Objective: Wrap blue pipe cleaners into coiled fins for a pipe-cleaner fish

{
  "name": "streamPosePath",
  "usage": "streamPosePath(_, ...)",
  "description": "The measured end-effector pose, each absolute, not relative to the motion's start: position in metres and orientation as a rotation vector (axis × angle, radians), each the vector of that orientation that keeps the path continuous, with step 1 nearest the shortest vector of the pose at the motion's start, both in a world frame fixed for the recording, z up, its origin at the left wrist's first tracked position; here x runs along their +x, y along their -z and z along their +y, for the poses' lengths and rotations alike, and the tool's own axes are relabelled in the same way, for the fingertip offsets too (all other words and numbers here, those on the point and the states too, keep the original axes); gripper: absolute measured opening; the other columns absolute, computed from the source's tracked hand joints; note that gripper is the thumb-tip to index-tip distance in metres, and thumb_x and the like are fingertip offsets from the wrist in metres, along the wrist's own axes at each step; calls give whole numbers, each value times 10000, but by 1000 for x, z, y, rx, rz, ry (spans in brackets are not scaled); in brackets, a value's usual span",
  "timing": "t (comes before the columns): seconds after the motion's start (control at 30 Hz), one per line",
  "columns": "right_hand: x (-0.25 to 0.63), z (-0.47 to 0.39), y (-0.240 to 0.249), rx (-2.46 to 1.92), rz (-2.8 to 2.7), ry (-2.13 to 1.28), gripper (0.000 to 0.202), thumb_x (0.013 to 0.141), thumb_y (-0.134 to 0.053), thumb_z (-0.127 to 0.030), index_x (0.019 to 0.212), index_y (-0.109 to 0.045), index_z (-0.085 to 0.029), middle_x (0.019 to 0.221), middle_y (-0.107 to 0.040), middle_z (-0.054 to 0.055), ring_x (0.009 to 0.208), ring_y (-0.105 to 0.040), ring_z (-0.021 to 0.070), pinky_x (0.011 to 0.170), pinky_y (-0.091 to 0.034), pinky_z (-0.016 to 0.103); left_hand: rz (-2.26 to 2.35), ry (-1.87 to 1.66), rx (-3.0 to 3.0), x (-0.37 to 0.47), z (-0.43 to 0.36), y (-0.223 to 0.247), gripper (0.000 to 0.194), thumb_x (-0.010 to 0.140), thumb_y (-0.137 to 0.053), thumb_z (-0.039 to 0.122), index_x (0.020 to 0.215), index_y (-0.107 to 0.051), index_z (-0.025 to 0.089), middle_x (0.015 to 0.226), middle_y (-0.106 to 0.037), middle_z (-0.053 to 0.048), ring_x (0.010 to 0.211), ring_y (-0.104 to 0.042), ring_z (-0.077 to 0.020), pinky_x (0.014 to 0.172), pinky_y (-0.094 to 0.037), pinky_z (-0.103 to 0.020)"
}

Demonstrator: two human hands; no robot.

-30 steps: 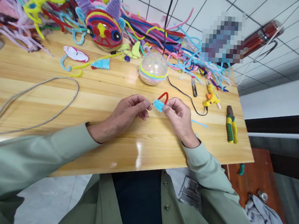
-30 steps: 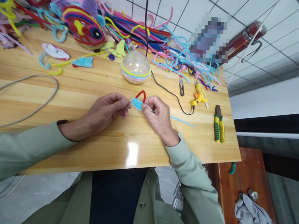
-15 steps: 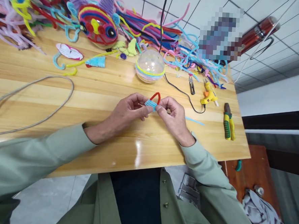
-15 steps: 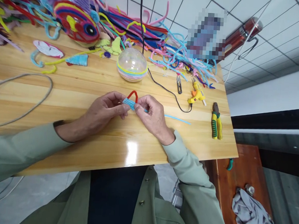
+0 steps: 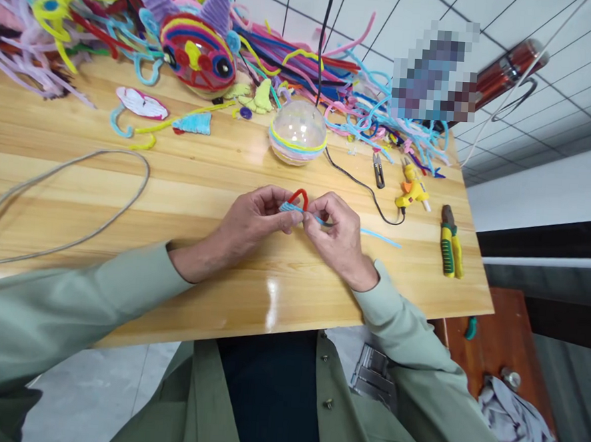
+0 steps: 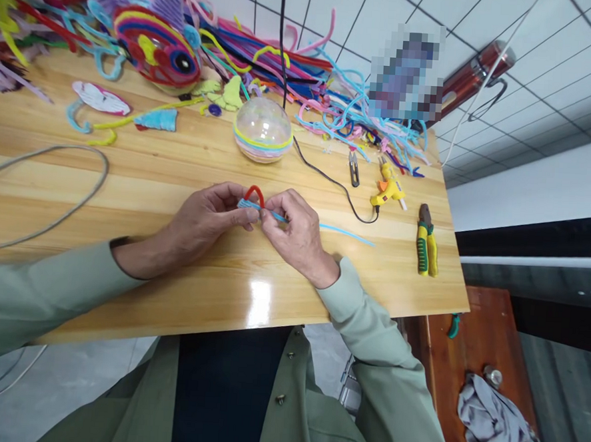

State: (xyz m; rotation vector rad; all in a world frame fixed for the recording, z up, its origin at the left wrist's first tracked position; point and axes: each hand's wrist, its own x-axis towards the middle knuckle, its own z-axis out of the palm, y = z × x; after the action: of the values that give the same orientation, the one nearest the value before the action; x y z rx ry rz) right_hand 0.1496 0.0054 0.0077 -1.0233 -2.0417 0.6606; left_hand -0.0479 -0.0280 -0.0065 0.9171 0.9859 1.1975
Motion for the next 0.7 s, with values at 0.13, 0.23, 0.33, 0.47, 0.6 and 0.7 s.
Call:
streamPosePath(0.13,150,6,-5,-956,-2035,-618,134,954,-688,-219,842,-619,-249,776,-600,-23,697,-511,152,683,-459,319,956,-1189,932,-48,-27,10,421,727,-1048,497,928,-827,201,878,-795,-16,743,-667,-148,723,-567,-288)
streamPosePath(0.23,150,7,-4,-952,-2050,-614,125,964,-687,-225,855,-630,-248,787,-609,-20,707,-521,154,688,-463,318,1016,-1181,958,-50,-29,9,373,779,-1014,509,881,-834,199,819,-775,-10,724,-659,-142,730,-546,-284)
streamPosePath(0.33,152,7,-4,-968,-2059,-654,129,985,-696,-269,868,-644,-249,792,-615,-14,723,-531,160,697,-466,323,1057,-1177,952,-51,-29,7,350,783,-1007,498,854,-839,199,786,-764,-5,718,-648,-140,729,-530,-282)
streamPosePath(0.47,153,8,-6,-1012,-2030,-753,163,997,-714,-325,869,-656,-243,792,-613,-17,720,-521,155,705,-460,325,1020,-1173,882,-50,-28,4,398,744,-1037,516,880,-839,199,821,-780,-13,724,-668,-146,734,-555,-292)
streamPosePath(0.6,154,8,-9,-1076,-1979,-860,188,990,-719,-350,855,-655,-236,771,-604,-25,704,-500,148,703,-443,327,938,-1172,782,-48,-28,2,439,750,-1030,560,900,-831,198,889,-803,-30,718,-697,-150,735,-600,-308)
streamPosePath(0.7,154,8,-13,-1105,-1947,-968,216,979,-735,-400,859,-672,-232,771,-621,-22,705,-496,147,692,-427,324,969,-1142,811,-50,-28,2,407,794,-1002,552,841,-823,190,833,-795,-34,699,-689,-150,740,-606,-310)
